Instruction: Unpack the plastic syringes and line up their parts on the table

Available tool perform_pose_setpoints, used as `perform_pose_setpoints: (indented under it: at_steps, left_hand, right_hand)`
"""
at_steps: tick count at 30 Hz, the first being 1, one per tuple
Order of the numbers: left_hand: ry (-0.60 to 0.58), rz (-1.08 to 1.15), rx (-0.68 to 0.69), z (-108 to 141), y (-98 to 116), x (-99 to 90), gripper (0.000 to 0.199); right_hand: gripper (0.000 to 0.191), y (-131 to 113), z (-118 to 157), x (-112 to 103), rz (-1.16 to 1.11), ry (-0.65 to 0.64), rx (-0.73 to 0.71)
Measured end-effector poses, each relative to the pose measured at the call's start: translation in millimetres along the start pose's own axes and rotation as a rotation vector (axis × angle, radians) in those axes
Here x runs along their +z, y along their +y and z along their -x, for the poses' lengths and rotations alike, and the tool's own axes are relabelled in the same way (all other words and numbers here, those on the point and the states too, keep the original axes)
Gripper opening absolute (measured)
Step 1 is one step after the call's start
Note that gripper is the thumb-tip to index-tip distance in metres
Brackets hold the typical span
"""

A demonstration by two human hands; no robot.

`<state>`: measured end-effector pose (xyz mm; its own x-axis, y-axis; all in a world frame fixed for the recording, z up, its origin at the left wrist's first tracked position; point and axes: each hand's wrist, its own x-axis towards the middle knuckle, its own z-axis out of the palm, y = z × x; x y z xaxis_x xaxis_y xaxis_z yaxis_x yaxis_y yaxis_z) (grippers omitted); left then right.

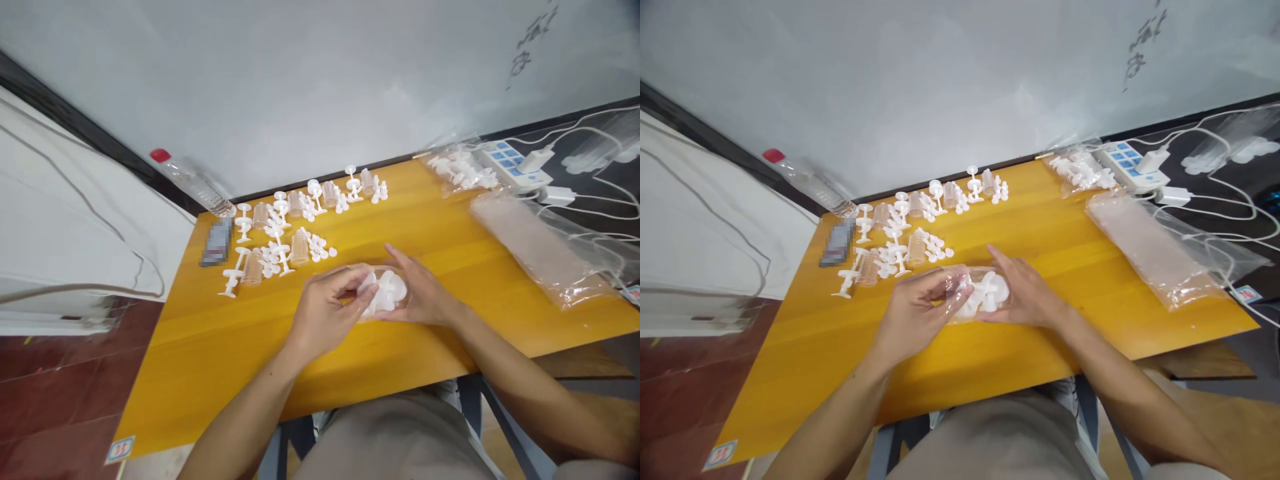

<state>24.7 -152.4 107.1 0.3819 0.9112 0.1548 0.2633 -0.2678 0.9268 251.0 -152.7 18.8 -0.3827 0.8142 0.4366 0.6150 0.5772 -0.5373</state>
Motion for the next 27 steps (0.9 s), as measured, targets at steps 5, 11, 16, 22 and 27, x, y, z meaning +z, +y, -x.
perform_pose_setpoints:
  at_steps: [5,11,16,22,27]
  left_hand:
    - [0.225,-0.055,0.073,4,11,-6.5,0.025]
    - [0.529,-0.098,0.141,-3,37,-18.6,0.027]
    - [0.655,-0.240,0.332,-9,67,-23.8,0.025]
    - [0.897,-0.254,0.368,-9,93,-43.2,0.024]
    - [0.971,0.037,0.220,3,63,-85.3,0.011]
  right_hand:
    - [0.123,2,0,-1,-0.145,-0.038,0.146]
    - [0.124,7,-1,-2,-0.310,0.019,0.195]
    - [0.120,11,-3,-8,-0.356,0.142,0.198]
    - [0.107,14,-1,-24,-0.294,0.178,0.153]
    - [0.083,44,-1,-51,-0.034,0.021,0.067]
